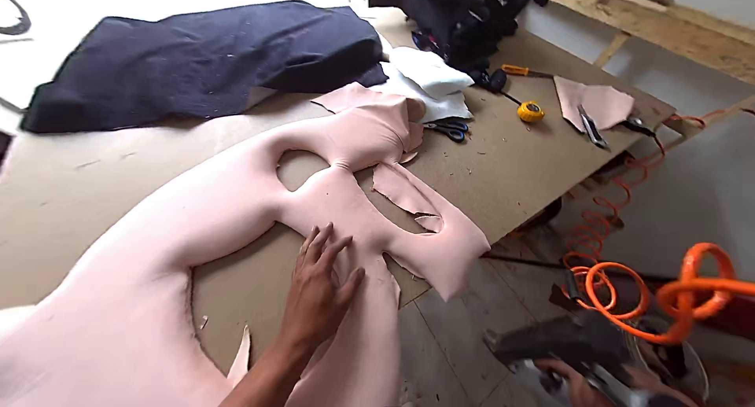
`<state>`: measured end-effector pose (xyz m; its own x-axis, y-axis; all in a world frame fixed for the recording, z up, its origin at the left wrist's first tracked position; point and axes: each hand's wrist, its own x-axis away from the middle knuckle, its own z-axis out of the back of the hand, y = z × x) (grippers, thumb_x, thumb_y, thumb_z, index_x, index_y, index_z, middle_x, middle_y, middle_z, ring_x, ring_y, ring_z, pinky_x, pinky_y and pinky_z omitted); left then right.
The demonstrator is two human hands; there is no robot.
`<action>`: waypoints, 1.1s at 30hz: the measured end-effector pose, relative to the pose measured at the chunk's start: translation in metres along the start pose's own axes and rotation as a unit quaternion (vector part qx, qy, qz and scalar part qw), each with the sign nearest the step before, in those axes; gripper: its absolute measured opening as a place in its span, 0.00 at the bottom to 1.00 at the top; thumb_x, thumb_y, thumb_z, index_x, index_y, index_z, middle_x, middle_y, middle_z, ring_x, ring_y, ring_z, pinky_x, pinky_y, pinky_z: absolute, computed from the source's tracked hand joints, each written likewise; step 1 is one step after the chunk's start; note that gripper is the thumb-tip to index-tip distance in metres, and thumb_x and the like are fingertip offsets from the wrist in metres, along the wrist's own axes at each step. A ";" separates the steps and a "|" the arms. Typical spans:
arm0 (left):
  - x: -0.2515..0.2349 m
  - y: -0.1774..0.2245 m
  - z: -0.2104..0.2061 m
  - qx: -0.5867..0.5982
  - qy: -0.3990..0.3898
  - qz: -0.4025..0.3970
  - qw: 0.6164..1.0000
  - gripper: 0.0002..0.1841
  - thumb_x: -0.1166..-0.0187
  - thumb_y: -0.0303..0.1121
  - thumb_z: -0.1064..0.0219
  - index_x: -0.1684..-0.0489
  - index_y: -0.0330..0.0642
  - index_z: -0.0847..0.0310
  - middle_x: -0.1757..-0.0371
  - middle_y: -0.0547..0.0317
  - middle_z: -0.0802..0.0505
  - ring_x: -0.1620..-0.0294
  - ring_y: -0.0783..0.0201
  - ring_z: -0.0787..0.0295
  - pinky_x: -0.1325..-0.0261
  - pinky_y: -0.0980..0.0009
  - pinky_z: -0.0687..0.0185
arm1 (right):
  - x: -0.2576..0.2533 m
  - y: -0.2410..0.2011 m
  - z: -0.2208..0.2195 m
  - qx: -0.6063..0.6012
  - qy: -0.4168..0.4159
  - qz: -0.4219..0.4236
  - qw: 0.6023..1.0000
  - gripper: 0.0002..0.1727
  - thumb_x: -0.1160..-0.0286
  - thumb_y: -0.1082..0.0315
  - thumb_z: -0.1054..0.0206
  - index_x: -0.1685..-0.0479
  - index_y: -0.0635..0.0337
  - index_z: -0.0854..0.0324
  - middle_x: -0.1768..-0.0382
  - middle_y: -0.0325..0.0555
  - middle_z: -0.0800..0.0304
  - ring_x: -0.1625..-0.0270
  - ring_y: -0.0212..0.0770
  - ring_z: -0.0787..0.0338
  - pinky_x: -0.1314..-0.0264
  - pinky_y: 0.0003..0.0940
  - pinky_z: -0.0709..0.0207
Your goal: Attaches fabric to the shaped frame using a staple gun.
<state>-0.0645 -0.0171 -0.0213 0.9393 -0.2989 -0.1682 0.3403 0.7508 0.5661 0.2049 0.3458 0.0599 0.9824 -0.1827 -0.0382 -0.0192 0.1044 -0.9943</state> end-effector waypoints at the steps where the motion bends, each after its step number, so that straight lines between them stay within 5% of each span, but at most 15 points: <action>1: 0.016 0.007 0.003 0.016 -0.010 0.044 0.999 0.30 0.31 0.63 0.30 0.28 0.67 0.16 0.11 0.65 0.28 0.10 0.55 0.37 0.16 0.44 0.31 | -0.027 -0.002 0.008 0.017 -0.033 0.018 0.999 0.23 0.34 0.54 0.19 0.49 0.63 0.15 0.63 0.53 0.10 0.65 0.47 0.11 0.52 0.51 0.13; 3: 0.037 0.022 0.007 0.029 -0.035 0.106 0.993 0.30 0.30 0.63 0.31 0.27 0.67 0.16 0.14 0.66 0.24 0.18 0.58 0.25 0.26 0.47 0.20 | -0.086 -0.008 0.010 0.036 -0.097 0.060 0.993 0.22 0.34 0.56 0.17 0.47 0.58 0.15 0.62 0.52 0.09 0.65 0.46 0.10 0.54 0.50 0.12; 5: 0.045 0.035 0.006 0.019 -0.046 0.140 0.989 0.30 0.29 0.62 0.31 0.27 0.65 0.16 0.17 0.63 0.21 0.18 0.58 0.25 0.24 0.48 0.21 | -0.138 -0.011 -0.004 0.035 -0.137 0.104 0.984 0.22 0.35 0.55 0.16 0.45 0.53 0.13 0.63 0.51 0.07 0.65 0.47 0.08 0.54 0.51 0.09; 9: 0.033 0.049 -0.007 -0.007 0.022 0.190 0.982 0.23 0.30 0.60 0.28 0.41 0.62 0.11 0.30 0.61 0.14 0.27 0.57 0.19 0.29 0.51 0.19 | -0.219 -0.011 -0.047 0.047 -0.220 0.131 0.966 0.18 0.30 0.48 0.21 0.61 0.53 0.13 0.73 0.45 0.12 0.71 0.43 0.11 0.58 0.50 0.10; 13: 0.015 0.060 -0.008 -0.012 0.057 0.230 0.971 0.21 0.32 0.55 0.24 0.43 0.63 0.11 0.41 0.57 0.13 0.38 0.53 0.16 0.40 0.52 0.14 | -0.257 -0.009 -0.073 0.074 -0.300 0.125 0.943 0.18 0.30 0.48 0.21 0.62 0.53 0.13 0.74 0.45 0.12 0.72 0.43 0.11 0.57 0.49 0.10; 16: 0.007 0.070 -0.021 -0.040 0.088 0.243 0.965 0.25 0.38 0.58 0.23 0.42 0.65 0.13 0.34 0.54 0.16 0.33 0.50 0.20 0.38 0.51 0.18 | -0.279 -0.011 -0.067 0.056 -0.305 0.123 0.943 0.15 0.28 0.52 0.21 0.61 0.53 0.12 0.76 0.44 0.13 0.74 0.42 0.11 0.56 0.50 0.09; 19: 0.001 0.090 -0.039 -0.072 0.111 0.275 0.952 0.29 0.41 0.58 0.23 0.36 0.65 0.14 0.22 0.45 0.22 0.24 0.43 0.24 0.34 0.47 0.20 | -0.318 -0.016 -0.033 -0.016 -0.242 0.097 0.965 0.13 0.25 0.51 0.25 0.66 0.50 0.14 0.82 0.36 0.19 0.78 0.38 0.14 0.54 0.51 0.09; 22: -0.008 0.107 -0.058 -0.123 0.140 0.296 0.937 0.29 0.40 0.56 0.26 0.35 0.62 0.14 0.20 0.37 0.23 0.22 0.36 0.26 0.33 0.43 0.22 | -0.367 -0.010 0.022 -0.107 -0.203 0.025 0.973 0.15 0.20 0.49 0.29 0.69 0.48 0.15 0.84 0.32 0.22 0.80 0.35 0.16 0.58 0.45 0.09; 28: -0.023 0.116 -0.075 -0.204 0.163 0.316 0.912 0.32 0.41 0.54 0.27 0.35 0.52 0.14 0.26 0.29 0.20 0.28 0.28 0.21 0.35 0.37 0.21 | -0.438 0.042 0.139 -0.217 -0.214 -0.171 0.937 0.18 0.18 0.49 0.32 0.70 0.52 0.16 0.85 0.34 0.23 0.79 0.37 0.14 0.49 0.58 0.09; 33: -0.019 0.121 -0.088 -0.249 0.167 0.318 0.899 0.29 0.38 0.52 0.32 0.37 0.48 0.16 0.21 0.30 0.23 0.26 0.30 0.21 0.31 0.40 0.21 | -0.479 0.075 0.190 -0.159 -0.205 -0.270 0.927 0.20 0.24 0.47 0.26 0.62 0.56 0.17 0.80 0.42 0.18 0.77 0.42 0.12 0.63 0.49 0.08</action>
<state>-0.0378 0.1311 -0.0202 0.8827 0.4157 -0.2193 -0.3718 0.9030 0.2154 -0.2316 0.6266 0.0223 0.8517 0.2692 0.4496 0.5059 -0.1988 -0.8394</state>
